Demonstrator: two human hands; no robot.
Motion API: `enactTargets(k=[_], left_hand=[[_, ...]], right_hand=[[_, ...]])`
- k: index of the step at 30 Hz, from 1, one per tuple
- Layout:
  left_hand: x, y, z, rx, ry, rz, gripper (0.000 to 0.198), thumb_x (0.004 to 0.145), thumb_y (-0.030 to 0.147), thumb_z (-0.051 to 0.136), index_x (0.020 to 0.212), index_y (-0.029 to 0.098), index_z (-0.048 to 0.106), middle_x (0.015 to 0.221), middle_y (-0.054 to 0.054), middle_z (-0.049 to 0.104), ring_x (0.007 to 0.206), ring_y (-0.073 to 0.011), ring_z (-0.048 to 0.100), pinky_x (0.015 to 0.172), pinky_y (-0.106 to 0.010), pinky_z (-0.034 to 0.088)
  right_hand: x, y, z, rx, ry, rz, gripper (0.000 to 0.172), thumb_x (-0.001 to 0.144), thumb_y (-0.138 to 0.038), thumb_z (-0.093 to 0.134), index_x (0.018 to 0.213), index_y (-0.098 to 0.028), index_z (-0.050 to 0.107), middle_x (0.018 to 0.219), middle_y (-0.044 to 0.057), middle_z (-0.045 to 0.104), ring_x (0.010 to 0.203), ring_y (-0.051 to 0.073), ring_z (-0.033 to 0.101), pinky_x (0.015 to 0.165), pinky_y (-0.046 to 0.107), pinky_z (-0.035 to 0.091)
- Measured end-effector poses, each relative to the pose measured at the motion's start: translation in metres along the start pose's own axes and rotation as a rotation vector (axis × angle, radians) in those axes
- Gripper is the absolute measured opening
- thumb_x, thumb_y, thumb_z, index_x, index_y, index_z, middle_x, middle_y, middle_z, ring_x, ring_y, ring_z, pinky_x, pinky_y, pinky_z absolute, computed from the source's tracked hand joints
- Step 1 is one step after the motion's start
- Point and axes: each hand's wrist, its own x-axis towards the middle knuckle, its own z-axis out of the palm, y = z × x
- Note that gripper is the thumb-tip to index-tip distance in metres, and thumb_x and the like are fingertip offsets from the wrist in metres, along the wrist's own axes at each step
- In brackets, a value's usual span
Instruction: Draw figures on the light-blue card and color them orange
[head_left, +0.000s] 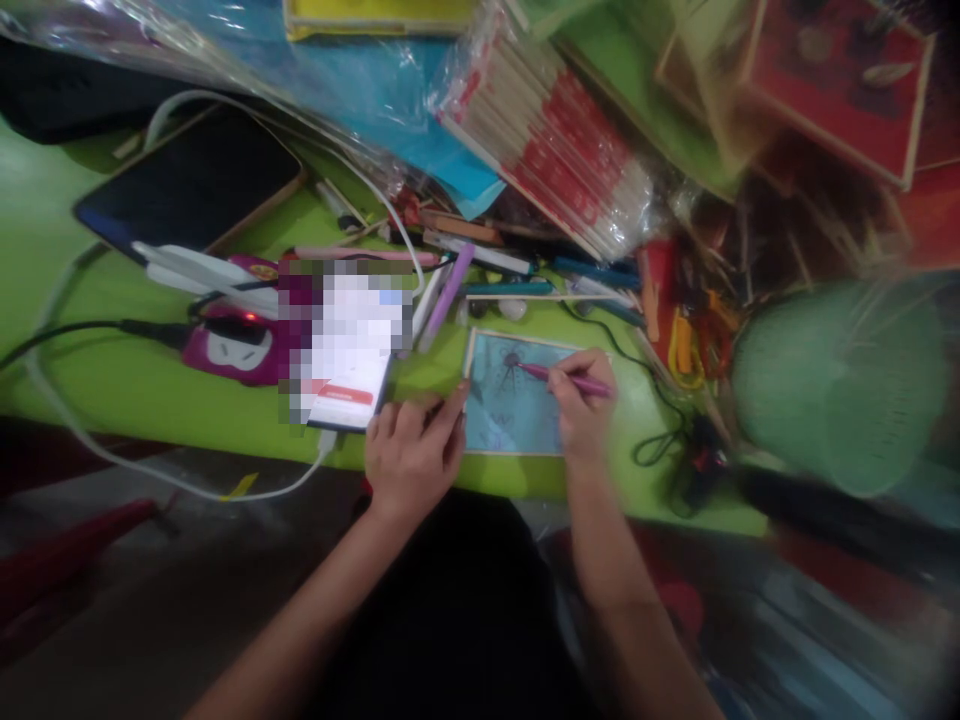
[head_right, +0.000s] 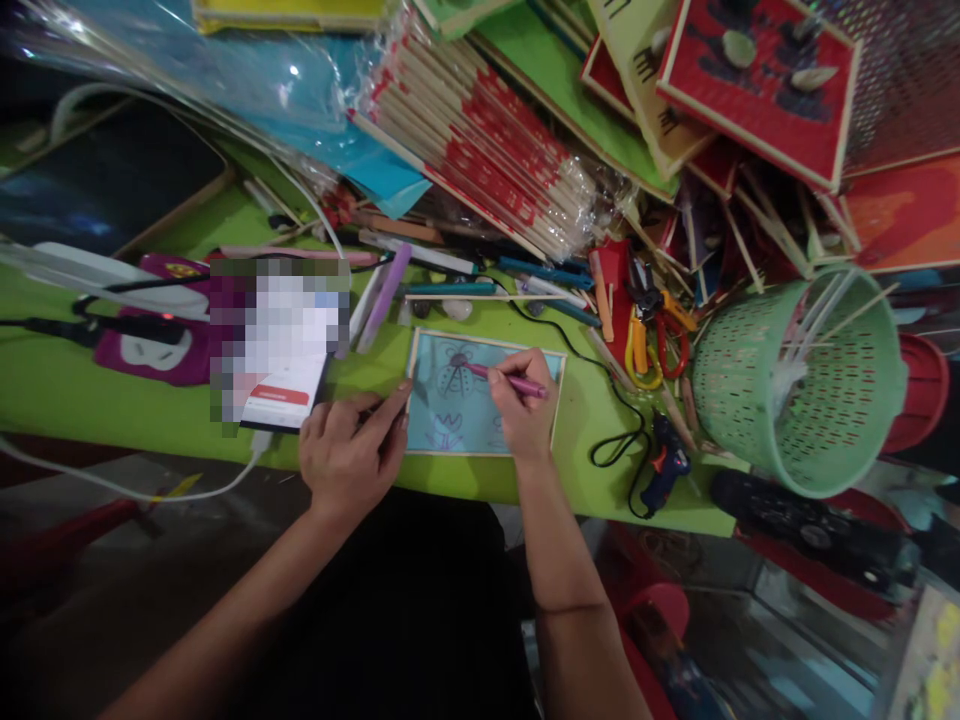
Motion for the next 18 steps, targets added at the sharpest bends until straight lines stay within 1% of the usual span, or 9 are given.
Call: enactTargets(k=[5,12,18], left_hand=[[0.0018,0.0006,-0.0012,0.004,0.02,0.011,0.032,0.096,0.025,0.07,0.127,0.024,0.078,0.094,-0.007,0.071,0.079,-0.0222,0.053,0.075,-0.037,0.039],[0.0022,0.0009,-0.001,0.005,0.019,0.017,0.033,0.096,0.025,0.07,0.128,0.023,0.078,0.094,-0.007,0.071,0.079,-0.0225,0.052,0.075,-0.037,0.039],[0.0026,0.0011,-0.0014,0.007,0.02,0.013,0.031,0.096,0.025,0.07,0.127,0.024,0.079,0.094,-0.007,0.072,0.08,-0.0226,0.053,0.075,-0.036,0.04]], right_hand=[[-0.0006,-0.0012,0.0014,0.012,-0.044,0.003,0.01,0.088,-0.03,0.07,0.083,-0.023,0.063,0.068,-0.006,0.059,0.062,0.012,0.053,0.061,0.027,0.042],[-0.0002,-0.0007,0.0001,-0.026,-0.004,-0.017,0.012,0.088,-0.029,0.068,0.081,-0.023,0.061,0.069,-0.006,0.058,0.062,0.011,0.053,0.06,0.026,0.043],[-0.0007,-0.0033,0.0008,-0.004,-0.058,0.007,0.011,0.088,-0.031,0.07,0.083,-0.024,0.064,0.067,-0.006,0.06,0.061,0.011,0.054,0.06,0.026,0.043]])
